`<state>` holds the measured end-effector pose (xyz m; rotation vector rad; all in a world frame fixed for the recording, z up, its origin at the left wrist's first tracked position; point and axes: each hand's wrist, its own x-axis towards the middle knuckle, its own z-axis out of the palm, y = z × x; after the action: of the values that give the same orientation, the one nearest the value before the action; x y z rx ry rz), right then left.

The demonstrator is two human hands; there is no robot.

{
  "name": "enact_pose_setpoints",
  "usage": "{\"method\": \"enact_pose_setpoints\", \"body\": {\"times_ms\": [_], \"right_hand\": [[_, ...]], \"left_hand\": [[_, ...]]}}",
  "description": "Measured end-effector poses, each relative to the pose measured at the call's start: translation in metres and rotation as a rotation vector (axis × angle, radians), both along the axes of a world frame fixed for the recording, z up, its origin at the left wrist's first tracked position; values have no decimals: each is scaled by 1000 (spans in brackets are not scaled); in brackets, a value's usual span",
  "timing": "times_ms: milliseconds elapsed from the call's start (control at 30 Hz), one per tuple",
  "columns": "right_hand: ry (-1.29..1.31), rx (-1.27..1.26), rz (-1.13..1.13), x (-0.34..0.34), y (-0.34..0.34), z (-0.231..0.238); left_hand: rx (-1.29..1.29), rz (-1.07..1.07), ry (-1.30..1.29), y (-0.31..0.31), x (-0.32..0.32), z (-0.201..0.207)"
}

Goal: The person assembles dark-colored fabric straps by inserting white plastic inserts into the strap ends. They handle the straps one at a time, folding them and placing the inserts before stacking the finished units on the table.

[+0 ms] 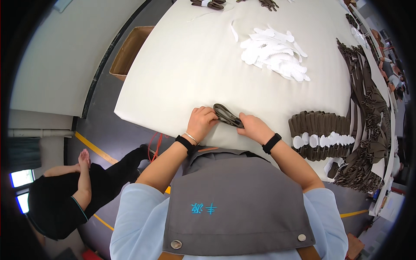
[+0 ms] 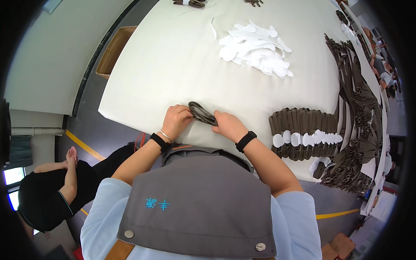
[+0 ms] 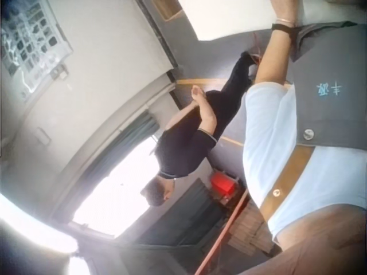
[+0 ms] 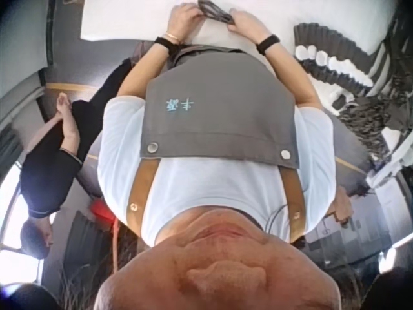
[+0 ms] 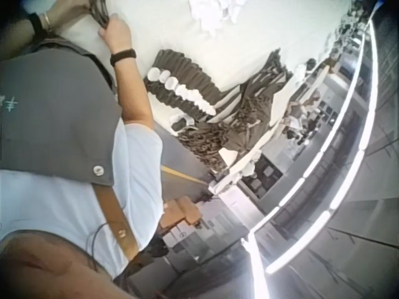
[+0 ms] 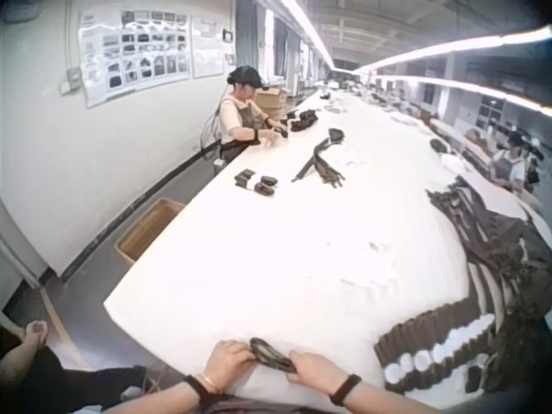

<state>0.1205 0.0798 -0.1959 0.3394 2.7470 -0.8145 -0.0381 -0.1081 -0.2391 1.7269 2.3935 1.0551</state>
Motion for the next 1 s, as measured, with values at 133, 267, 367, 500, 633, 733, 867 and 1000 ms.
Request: {"method": "enact_pose_setpoints", "body": {"times_ms": [133, 267, 367, 500, 633, 733, 867, 1000], "right_hand": [[35, 54, 26, 2, 3, 1], [-66, 115, 136, -7, 9, 11], [85, 367, 202, -2, 3, 4], [22, 452, 142, -5, 2, 6], [104, 511, 126, 4, -2, -5], [218, 465, 104, 8, -3, -8], [281, 404, 125, 12, -1, -9], [282, 391, 135, 11, 1, -7]], "left_hand": [[65, 10, -64, 4, 0, 17], [106, -184, -89, 13, -11, 14], [63, -167, -250, 13, -10, 7], [104, -154, -188, 15, -8, 7], [96, -160, -147, 14, -7, 8], [74, -152, -184, 13, -7, 11], [115, -133, -260, 8, -6, 10], [-74, -78, -390, 2, -9, 10]]}}
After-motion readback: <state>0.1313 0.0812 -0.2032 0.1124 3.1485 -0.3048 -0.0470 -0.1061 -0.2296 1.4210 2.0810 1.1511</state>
